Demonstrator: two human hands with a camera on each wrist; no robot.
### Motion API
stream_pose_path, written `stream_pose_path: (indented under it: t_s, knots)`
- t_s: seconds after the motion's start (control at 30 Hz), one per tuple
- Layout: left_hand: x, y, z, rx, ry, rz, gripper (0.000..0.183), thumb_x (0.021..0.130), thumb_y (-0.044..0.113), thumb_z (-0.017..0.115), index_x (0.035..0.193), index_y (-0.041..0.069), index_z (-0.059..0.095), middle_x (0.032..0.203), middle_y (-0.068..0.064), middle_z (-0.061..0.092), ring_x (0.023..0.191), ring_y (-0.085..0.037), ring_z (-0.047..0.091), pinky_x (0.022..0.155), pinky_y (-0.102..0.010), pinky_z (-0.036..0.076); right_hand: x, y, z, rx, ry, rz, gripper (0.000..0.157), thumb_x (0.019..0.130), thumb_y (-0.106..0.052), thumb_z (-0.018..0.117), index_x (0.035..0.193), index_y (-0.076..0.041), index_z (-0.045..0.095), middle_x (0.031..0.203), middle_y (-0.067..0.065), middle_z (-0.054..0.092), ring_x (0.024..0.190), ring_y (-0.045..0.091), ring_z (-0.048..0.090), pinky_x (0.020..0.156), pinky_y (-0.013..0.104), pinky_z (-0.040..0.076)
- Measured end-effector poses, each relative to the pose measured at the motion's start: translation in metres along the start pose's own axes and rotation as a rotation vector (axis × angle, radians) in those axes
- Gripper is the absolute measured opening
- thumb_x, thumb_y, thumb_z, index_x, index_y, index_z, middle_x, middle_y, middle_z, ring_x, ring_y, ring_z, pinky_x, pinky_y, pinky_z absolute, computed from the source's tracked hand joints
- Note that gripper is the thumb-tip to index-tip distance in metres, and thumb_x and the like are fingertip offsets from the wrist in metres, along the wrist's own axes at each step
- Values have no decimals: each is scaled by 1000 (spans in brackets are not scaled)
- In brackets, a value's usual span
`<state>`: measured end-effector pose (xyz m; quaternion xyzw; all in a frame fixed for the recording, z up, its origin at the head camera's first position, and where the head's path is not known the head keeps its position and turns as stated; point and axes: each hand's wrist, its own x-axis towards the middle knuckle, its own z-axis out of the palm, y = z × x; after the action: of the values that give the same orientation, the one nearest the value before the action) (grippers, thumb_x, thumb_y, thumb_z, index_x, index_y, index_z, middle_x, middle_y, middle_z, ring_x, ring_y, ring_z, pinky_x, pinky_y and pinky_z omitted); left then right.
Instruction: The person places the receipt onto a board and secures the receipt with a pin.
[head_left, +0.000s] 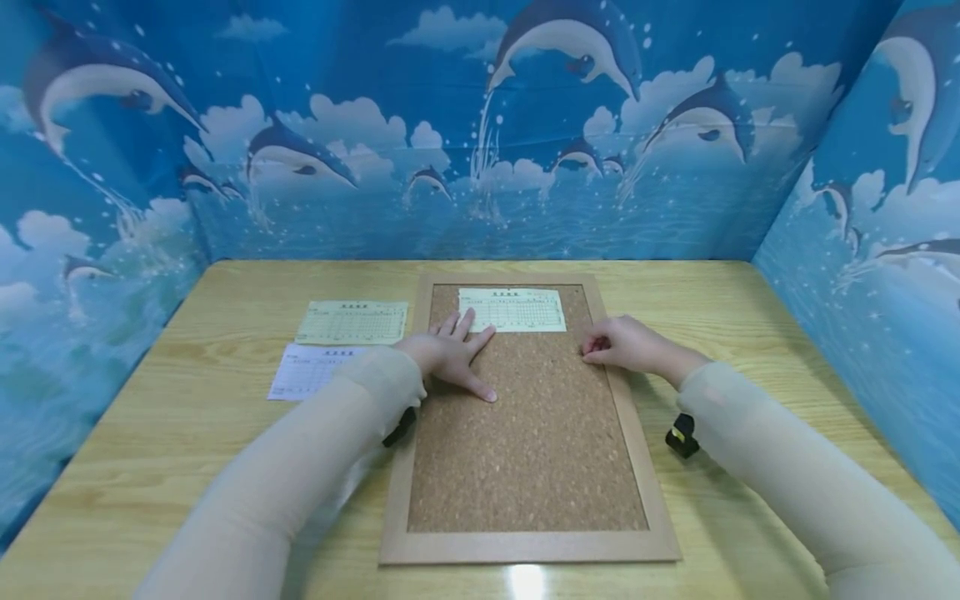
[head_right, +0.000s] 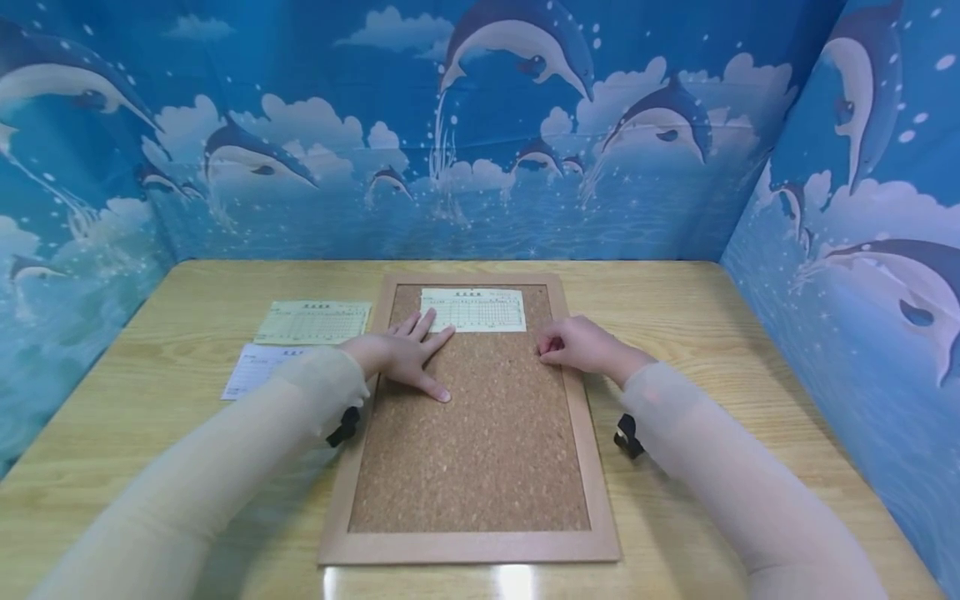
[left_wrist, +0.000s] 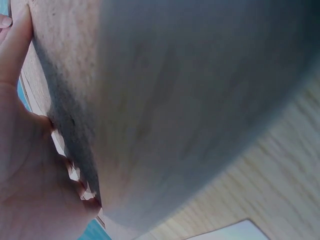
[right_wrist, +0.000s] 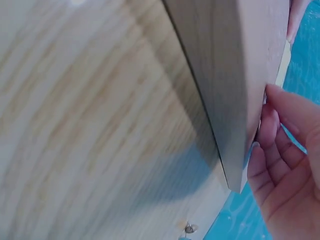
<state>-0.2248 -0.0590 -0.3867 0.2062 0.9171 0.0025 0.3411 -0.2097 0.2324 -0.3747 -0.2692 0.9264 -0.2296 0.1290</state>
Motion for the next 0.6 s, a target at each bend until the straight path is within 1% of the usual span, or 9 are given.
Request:
stream_pose_path:
  t_s: [0.07, 0.13, 0.3, 0.43, 0.6]
  knots:
    - [0, 0, 0, 2, 0, 1, 118, 61, 83, 54, 144, 39, -16, 146, -1, -36, 133, -27, -30, 110, -50, -1, -2, 1, -1, 12, -2, 16, 6, 86, -10, 68, 80, -10, 65, 75, -3, 61, 68, 11, 54, 64, 31, 46]
    - [0, 0, 0, 2, 0, 1, 118, 61, 83, 54, 144, 38, -16, 146, -1, -36, 133, -27, -30, 110, -50, -1, -3, 2, 0, 30, 7, 35, 4, 85, -12, 68, 84, -9, 66, 77, -3, 62, 70, 12, 55, 65, 31, 47]
    - [0, 0, -1, 7, -2, -4, 118, 60, 84, 54, 144, 39, -17, 146, -1, -36, 134, -27, -29, 110, -50, -1, -6, 0, 5, 61, 42, 77, 13, 85, -15, 70, 94, -7, 67, 80, -2, 63, 73, 11, 57, 68, 32, 47]
    - [-1, 1, -1, 11, 0, -6, 118, 61, 84, 54, 144, 39, -17, 146, -2, -36, 134, -27, -29, 110, -50, 0, -6, -5, 10, 36, 70, 93, 13, 84, -17, 71, 92, -7, 67, 76, -3, 62, 69, 11, 56, 65, 31, 46]
    - [-2, 1, -2, 9, -2, -4, 118, 61, 83, 54, 144, 38, -16, 146, -2, -35, 134, -27, -29, 110, -50, -1, -5, -8, 15, -6, 111, 91, 12, 83, -17, 71, 88, -7, 67, 73, -3, 61, 66, 11, 53, 62, 30, 45]
